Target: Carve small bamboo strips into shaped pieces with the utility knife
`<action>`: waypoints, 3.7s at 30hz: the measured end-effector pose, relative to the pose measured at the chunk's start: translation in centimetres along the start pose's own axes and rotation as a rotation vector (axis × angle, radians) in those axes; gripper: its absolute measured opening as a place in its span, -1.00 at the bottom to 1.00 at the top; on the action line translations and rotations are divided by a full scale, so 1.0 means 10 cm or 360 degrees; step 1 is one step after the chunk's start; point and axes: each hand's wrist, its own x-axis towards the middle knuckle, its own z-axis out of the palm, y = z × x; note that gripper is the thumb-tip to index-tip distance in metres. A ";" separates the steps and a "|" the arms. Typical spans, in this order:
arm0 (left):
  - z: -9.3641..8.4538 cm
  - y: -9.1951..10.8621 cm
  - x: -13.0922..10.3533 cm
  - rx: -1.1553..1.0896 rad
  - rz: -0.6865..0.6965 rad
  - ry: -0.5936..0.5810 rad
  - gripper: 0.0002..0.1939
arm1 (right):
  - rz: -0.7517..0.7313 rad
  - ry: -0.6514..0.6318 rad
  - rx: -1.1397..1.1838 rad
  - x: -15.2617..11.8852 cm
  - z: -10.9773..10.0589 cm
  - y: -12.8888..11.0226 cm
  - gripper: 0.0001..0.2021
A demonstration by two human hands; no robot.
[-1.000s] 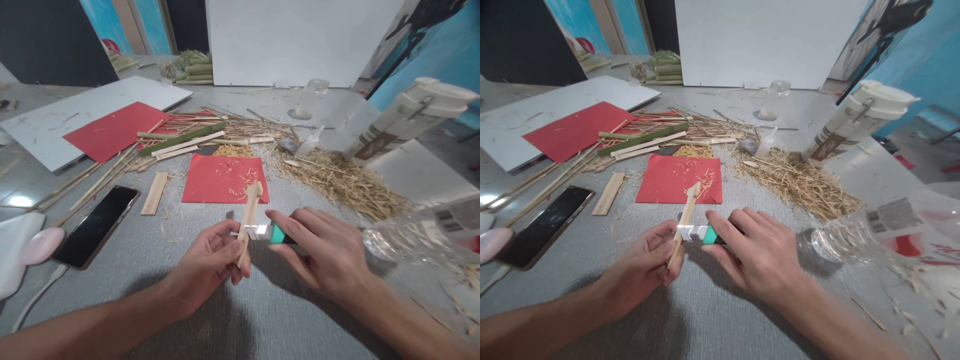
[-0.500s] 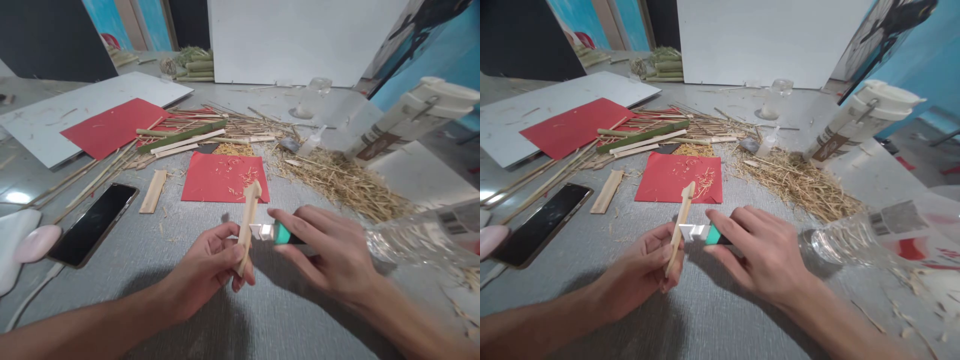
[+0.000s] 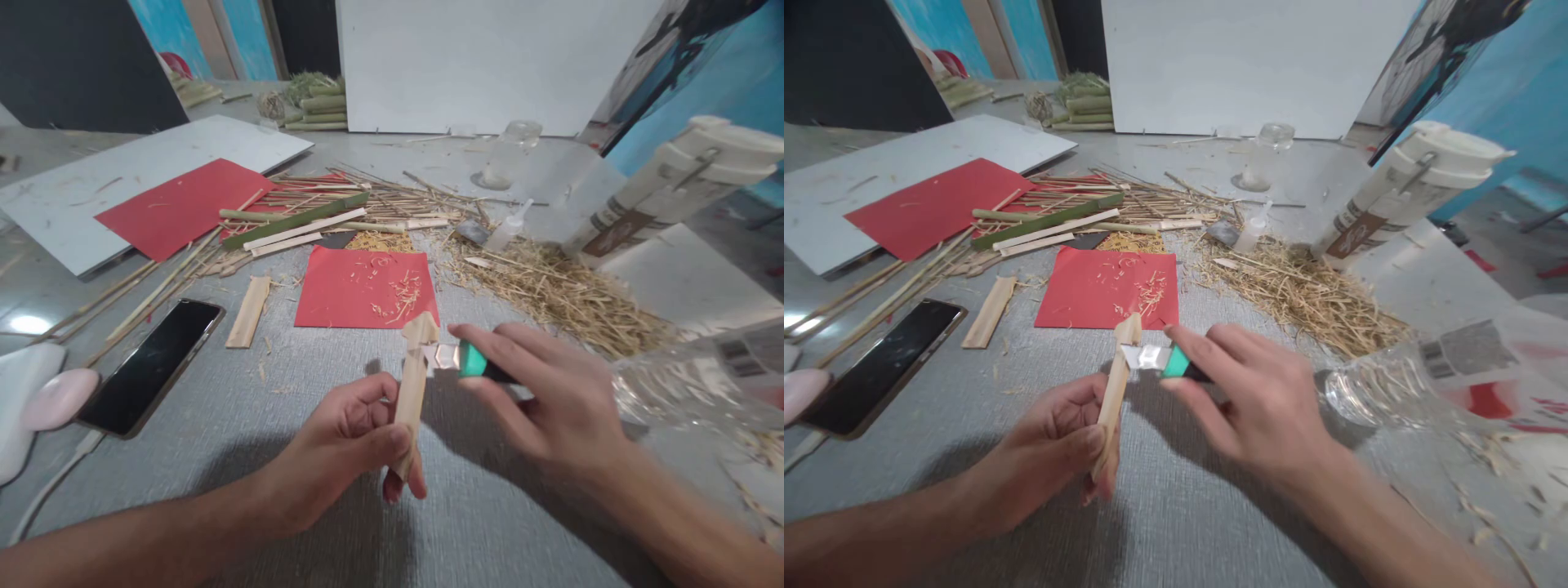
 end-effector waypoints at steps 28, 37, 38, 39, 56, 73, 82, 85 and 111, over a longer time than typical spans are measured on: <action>-0.02 -0.03 0.01 -0.0095 0.0068 0.0028 -0.61 | -0.0089 -0.0092 0.0200 -0.01 0.07 -0.03 -0.67; -0.01 -0.01 0.02 -0.0081 0.0115 -0.0060 -0.67 | -0.0129 -0.0104 0.0203 -0.01 0.06 -0.07 -0.65; -0.01 -0.01 0.02 -0.0072 0.0123 -0.0056 -0.68 | -0.0128 -0.0092 0.0181 0.00 0.05 -0.06 -0.66; -0.01 -0.01 0.02 -0.0061 0.0129 -0.0046 -0.69 | -0.0125 -0.0087 0.0159 0.00 0.05 -0.05 -0.67; -0.03 -0.01 0.05 -0.0134 0.0062 0.0022 -0.60 | -0.0138 -0.0221 0.0309 -0.01 0.08 -0.10 -0.61; -0.03 -0.02 0.01 -0.0157 0.0122 -0.0147 -0.74 | -0.0014 -0.0005 0.0132 -0.01 0.03 -0.08 -0.69; -0.01 -0.05 -0.04 -0.0169 0.0025 -0.0181 -0.75 | 0.0113 0.0091 0.0174 -0.01 0.04 0.00 -0.71; -0.02 -0.06 -0.02 -0.0180 0.0068 -0.0199 -0.74 | 0.0021 0.0010 0.0253 -0.01 0.05 -0.03 -0.70; -0.07 -0.13 -0.02 -0.0349 0.0046 -0.0274 -0.76 | -0.0178 -0.0129 0.0410 -0.02 0.07 -0.16 -0.63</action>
